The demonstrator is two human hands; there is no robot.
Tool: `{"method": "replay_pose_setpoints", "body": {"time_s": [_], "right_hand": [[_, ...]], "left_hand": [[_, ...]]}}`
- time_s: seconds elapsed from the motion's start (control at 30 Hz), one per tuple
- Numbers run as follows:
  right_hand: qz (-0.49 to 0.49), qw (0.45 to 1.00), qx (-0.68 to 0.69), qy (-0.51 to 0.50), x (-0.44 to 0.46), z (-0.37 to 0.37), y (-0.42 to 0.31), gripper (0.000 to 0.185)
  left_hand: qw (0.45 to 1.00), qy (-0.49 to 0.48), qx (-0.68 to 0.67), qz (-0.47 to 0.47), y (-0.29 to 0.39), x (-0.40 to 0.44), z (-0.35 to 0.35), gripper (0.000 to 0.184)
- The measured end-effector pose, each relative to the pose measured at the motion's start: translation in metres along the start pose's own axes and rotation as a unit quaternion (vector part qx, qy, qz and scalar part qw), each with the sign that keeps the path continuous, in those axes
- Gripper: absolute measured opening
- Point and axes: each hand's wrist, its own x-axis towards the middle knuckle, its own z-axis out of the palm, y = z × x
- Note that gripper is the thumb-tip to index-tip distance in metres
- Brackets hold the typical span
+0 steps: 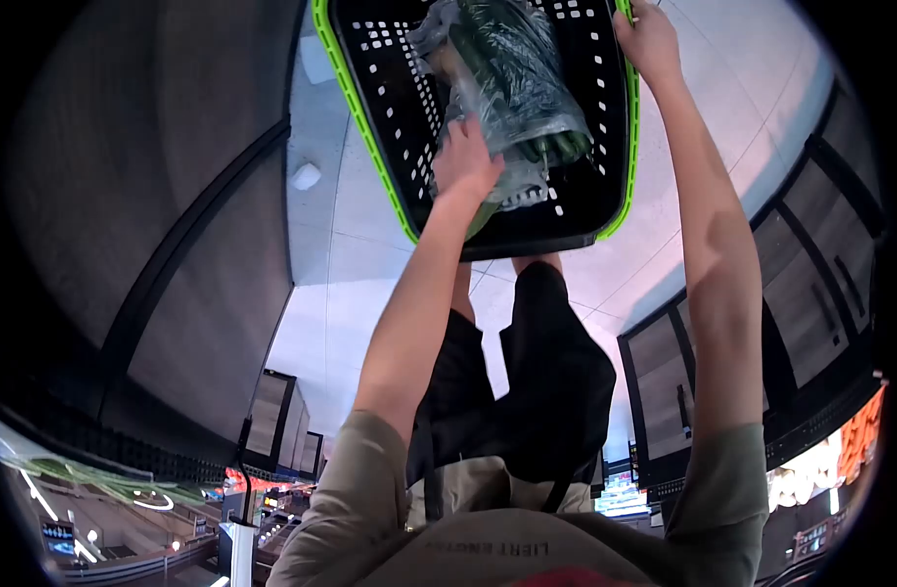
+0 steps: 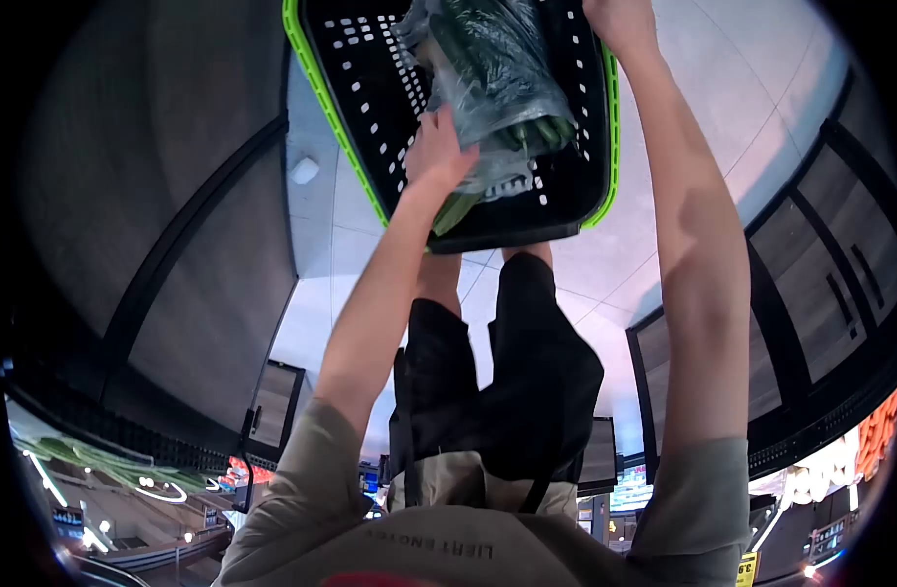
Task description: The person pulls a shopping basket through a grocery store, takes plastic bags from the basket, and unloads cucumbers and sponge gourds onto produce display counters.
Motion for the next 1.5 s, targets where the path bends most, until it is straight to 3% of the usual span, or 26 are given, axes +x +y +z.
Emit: {"method": "replay_pose_setpoints", "body": {"time_s": [0.03,0.1,0.17,0.23,0.27,0.3,0.37,0.5,0.57,0.67,0.8,0.93,1.03,1.13,1.17,1.2,1.33,1.4,1.5], "right_hand": [[-0.001,1.000,-0.005,0.002,-0.005,-0.003,-0.002,0.019],[-0.010,0.997,-0.063,0.045,-0.030,-0.011,-0.007,0.035],[0.022,0.999,-0.030,0.026,-0.068,-0.026,-0.024,0.037],[0.146,0.980,0.064,-0.118,-0.113,-0.027,-0.042,0.037],[0.080,0.988,0.037,-0.126,-0.133,-0.016,-0.037,0.041],[0.013,0.991,0.012,-0.134,-0.151,-0.006,-0.034,0.045],[0.105,0.961,-0.031,-0.253,-0.163,0.004,-0.038,0.052],[0.066,0.943,-0.136,-0.295,-0.159,0.032,-0.021,0.059],[0.030,0.940,-0.171,-0.294,-0.162,0.046,-0.012,0.060],[-0.016,0.920,-0.259,-0.294,-0.159,0.060,-0.008,0.056],[0.058,0.904,-0.211,-0.367,-0.143,0.062,-0.015,0.071],[0.031,0.870,-0.178,-0.458,-0.141,0.049,-0.008,0.083],[-0.014,0.872,-0.217,-0.439,-0.152,0.048,-0.007,0.081],[-0.005,0.886,-0.263,-0.381,-0.154,0.060,-0.007,0.064],[0.016,0.885,-0.284,-0.367,-0.155,0.062,-0.010,0.059],[-0.047,0.911,-0.293,-0.286,-0.168,0.083,0.017,0.047],[-0.065,0.904,-0.293,-0.304,-0.149,0.080,0.014,0.029],[-0.029,0.909,-0.265,-0.321,-0.138,0.073,0.005,0.024],[-0.027,0.889,-0.291,-0.353,-0.133,0.062,-0.003,0.023]], "left_hand": [[1.000,0.001,-0.003,0.004,-0.002,0.019,0.006,0.069],[0.995,-0.085,0.050,-0.010,-0.009,0.040,0.018,0.079],[0.993,-0.113,0.045,-0.010,-0.009,0.045,0.023,0.083],[0.988,-0.137,0.072,-0.014,-0.008,0.046,0.025,0.090],[0.992,-0.124,0.022,-0.020,-0.011,0.042,0.027,0.071],[0.992,-0.124,0.020,-0.021,-0.013,0.040,0.029,0.071],[0.987,-0.142,-0.024,-0.077,-0.019,0.040,0.032,0.055],[0.987,-0.122,-0.061,-0.081,-0.033,0.038,0.040,0.042],[0.981,-0.085,-0.163,-0.063,-0.032,0.035,0.030,0.037],[0.977,-0.035,-0.205,-0.041,-0.014,0.021,0.015,0.044],[0.957,0.003,-0.274,-0.099,0.002,0.020,0.011,0.058],[0.946,0.037,-0.306,-0.098,0.004,0.017,0.018,0.051],[0.941,0.019,-0.322,-0.101,-0.003,0.017,0.021,0.057],[0.931,0.104,-0.344,-0.058,-0.004,0.017,0.023,0.055],[0.925,0.081,-0.362,-0.085,-0.004,0.014,0.021,0.052],[0.917,0.057,-0.379,-0.112,-0.004,0.012,0.018,0.049],[0.945,0.003,-0.301,-0.131,-0.017,0.017,0.026,0.047],[0.961,-0.114,-0.188,-0.169,-0.021,0.017,0.026,0.043],[0.964,-0.185,-0.127,-0.142,-0.024,0.015,0.034,0.048]]}}
